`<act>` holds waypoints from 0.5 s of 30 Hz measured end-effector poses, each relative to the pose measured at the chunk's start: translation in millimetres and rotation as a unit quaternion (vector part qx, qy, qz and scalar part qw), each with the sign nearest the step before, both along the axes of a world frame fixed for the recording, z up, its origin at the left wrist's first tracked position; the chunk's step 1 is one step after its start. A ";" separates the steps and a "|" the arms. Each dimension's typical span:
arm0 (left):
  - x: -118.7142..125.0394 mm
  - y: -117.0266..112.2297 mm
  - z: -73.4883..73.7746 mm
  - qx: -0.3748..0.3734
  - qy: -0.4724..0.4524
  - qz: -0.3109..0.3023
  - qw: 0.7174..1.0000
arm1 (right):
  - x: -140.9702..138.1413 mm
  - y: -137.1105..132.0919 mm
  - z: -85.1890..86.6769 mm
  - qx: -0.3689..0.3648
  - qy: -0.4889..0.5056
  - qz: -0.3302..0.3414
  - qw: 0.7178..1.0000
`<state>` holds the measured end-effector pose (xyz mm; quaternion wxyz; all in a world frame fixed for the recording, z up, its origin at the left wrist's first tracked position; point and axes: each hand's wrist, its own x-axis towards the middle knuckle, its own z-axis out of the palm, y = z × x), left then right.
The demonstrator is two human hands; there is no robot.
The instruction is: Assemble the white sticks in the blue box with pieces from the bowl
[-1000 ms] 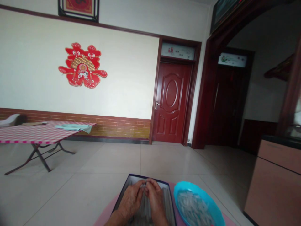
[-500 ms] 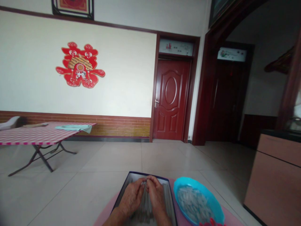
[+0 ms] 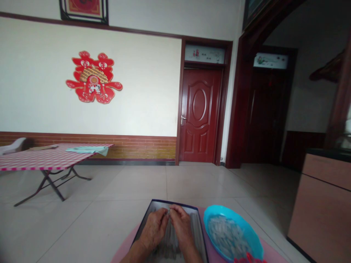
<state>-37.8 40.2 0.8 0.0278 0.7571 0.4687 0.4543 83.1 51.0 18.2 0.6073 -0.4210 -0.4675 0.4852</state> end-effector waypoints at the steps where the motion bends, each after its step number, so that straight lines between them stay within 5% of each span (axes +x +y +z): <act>1: 0.1 0.3 -0.5 0.014 0.000 0.003 1.000 | 0.8 -0.2 0.2 -0.006 0.005 0.005 1.000; 15: 2.5 3.3 -9.9 0.094 0.015 0.020 0.995 | 12.1 -5.1 4.8 -0.049 0.041 0.063 0.996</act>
